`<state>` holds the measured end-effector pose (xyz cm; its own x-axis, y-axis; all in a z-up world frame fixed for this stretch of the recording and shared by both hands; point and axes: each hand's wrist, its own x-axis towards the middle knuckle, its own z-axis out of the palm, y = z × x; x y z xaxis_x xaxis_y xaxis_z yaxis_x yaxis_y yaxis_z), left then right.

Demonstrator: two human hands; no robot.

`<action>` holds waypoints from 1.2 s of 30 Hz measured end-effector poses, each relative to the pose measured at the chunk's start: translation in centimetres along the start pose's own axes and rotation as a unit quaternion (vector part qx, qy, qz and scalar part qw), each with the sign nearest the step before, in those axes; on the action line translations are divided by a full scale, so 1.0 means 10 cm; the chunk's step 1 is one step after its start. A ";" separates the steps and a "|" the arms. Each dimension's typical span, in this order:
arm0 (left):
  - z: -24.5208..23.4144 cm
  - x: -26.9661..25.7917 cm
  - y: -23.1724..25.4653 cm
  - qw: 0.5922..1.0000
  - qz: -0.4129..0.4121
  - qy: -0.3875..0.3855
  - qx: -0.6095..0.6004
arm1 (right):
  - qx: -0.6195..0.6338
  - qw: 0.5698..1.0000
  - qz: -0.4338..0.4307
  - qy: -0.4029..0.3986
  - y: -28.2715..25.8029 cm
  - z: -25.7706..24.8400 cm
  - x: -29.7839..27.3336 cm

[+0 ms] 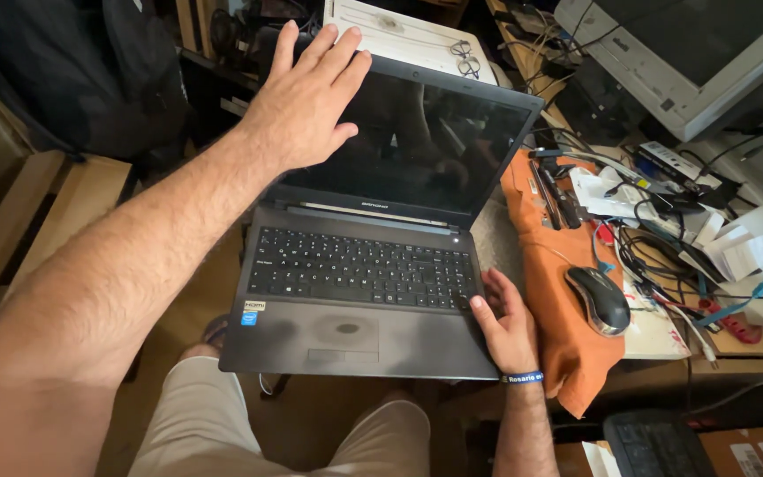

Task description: Inserting a battery into a laptop and powering it on to test functionality

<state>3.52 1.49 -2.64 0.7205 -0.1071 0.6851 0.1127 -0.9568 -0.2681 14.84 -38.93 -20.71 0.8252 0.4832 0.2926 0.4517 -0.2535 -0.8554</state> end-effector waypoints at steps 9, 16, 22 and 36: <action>0.10 0.04 -0.03 1.000 -0.001 -0.011 0.018 | 0.000 1.000 0.008 0.002 -0.03 0.01 0.00; 0.14 0.10 -0.08 0.999 -0.008 -0.038 -0.011 | -0.011 1.000 0.018 0.004 -0.02 0.01 0.00; 0.30 0.12 -0.15 0.999 -0.004 -0.031 0.013 | 0.018 1.000 0.002 0.005 0.07 0.03 0.02; 0.42 0.21 -0.22 0.997 -0.022 -0.057 -0.042 | 0.002 1.000 0.021 0.005 -0.04 0.02 0.00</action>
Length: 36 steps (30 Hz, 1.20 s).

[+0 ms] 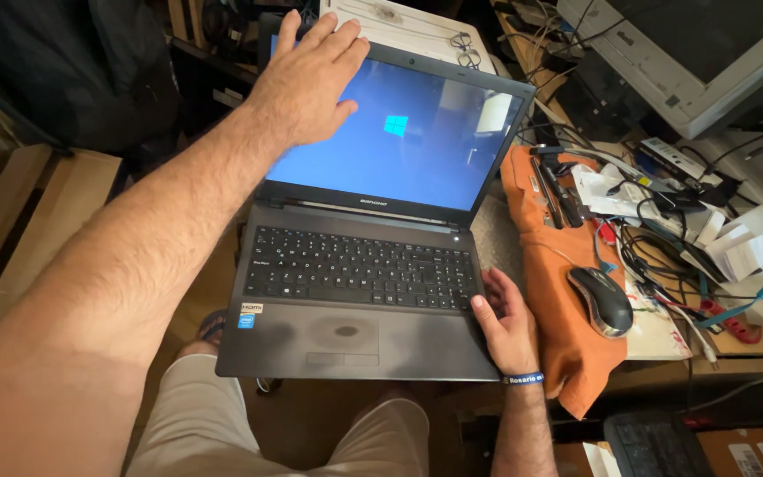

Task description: Inserting a battery into a laptop and powering it on to test functionality

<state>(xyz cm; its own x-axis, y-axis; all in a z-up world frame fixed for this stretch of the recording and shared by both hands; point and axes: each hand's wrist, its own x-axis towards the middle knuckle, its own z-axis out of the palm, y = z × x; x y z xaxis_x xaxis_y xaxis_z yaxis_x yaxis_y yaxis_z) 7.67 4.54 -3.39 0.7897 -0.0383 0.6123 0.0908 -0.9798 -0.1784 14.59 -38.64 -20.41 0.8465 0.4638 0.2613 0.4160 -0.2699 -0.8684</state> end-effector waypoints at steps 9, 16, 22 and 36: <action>-0.60 -0.48 0.44 0.996 -0.029 0.007 -0.083 | 0.005 1.000 -0.006 -0.003 0.09 -0.02 0.03; -0.84 -2.22 1.35 0.965 0.050 0.010 -0.256 | 0.033 0.998 -0.009 -0.045 0.03 -0.09 0.02; -0.92 -3.05 1.56 0.961 -0.085 0.066 -0.253 | -0.199 0.977 -0.049 -0.058 -0.35 -0.17 -0.26; -0.59 -3.16 1.55 0.991 -0.042 0.042 -0.122 | -0.375 0.880 -0.284 -0.071 -0.67 0.37 -1.00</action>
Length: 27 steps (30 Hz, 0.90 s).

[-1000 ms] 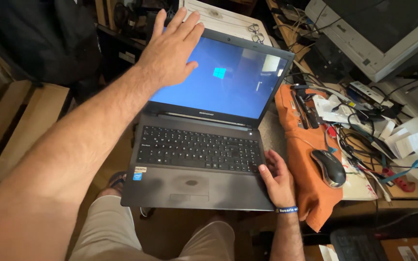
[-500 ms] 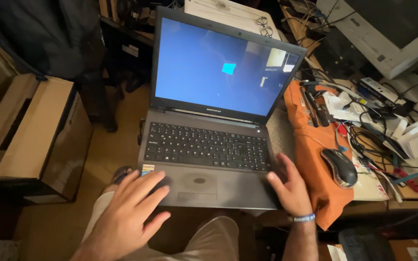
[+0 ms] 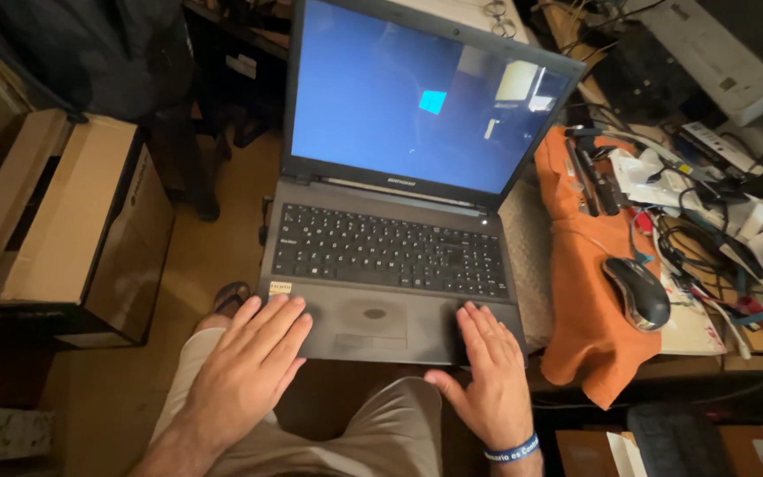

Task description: Inserting a battery into a laptop and powering it on to test functionality

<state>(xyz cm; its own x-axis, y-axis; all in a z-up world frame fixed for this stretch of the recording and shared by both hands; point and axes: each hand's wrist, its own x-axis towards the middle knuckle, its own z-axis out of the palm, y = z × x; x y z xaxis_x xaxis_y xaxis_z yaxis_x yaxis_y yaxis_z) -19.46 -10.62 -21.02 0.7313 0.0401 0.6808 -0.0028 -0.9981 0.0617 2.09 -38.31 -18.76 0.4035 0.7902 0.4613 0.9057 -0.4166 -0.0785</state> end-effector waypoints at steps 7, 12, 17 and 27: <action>0.05 0.05 -0.02 0.997 0.023 0.069 0.018 | -0.062 0.998 -0.006 0.016 0.05 0.17 -0.07; 0.08 -0.01 -0.08 0.998 0.036 0.038 0.019 | -0.095 0.995 -0.018 0.023 0.11 0.26 -0.10; 0.04 0.02 -0.10 0.999 0.051 0.016 0.009 | -0.105 0.994 -0.021 0.022 0.10 0.27 -0.10; -0.11 0.20 0.68 0.971 0.011 -0.004 -0.238 | 0.131 0.973 0.094 0.166 -0.55 0.04 -0.33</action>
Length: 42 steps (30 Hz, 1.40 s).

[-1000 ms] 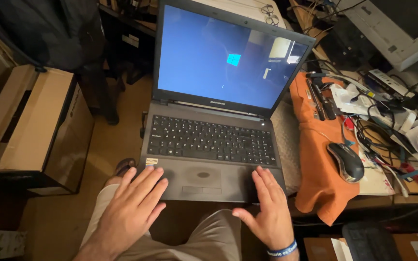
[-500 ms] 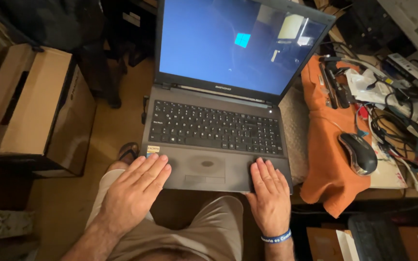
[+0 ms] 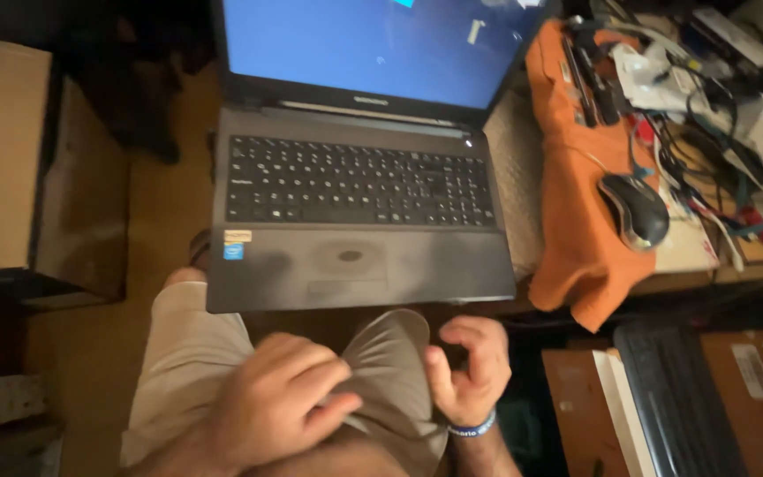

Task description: Inserting a battery into a laptop and powering it on to test functionality

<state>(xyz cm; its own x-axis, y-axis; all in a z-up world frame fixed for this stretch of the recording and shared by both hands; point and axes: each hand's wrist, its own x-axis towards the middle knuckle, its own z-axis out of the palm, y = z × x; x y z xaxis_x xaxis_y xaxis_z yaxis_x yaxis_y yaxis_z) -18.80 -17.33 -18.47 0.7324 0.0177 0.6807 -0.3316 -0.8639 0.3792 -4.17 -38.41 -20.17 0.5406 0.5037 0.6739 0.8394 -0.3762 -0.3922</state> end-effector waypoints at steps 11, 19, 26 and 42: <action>1.65 0.30 0.03 0.621 -0.553 -0.099 -0.547 | 0.398 0.771 0.491 0.078 0.68 0.54 -0.28; 1.79 0.41 0.16 0.645 -0.545 -0.037 -0.534 | 0.387 0.747 0.524 0.134 0.67 0.62 -0.25; 1.78 0.35 0.16 0.663 -0.534 -0.016 -0.524 | 0.382 0.748 0.524 0.143 0.54 0.52 -0.19; 0.31 -0.61 -0.60 0.607 -0.531 0.221 -0.549 | 0.597 0.681 0.358 -0.229 -0.77 1.45 -0.10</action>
<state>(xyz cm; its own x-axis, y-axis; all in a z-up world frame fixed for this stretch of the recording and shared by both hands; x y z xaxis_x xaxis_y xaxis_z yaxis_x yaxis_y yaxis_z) -19.40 -13.84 -26.86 0.7289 0.6138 -0.3033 -0.1862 0.6040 0.7749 -10.40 -24.72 -26.92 0.5669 0.8156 -0.1163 -0.3482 0.1093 -0.9310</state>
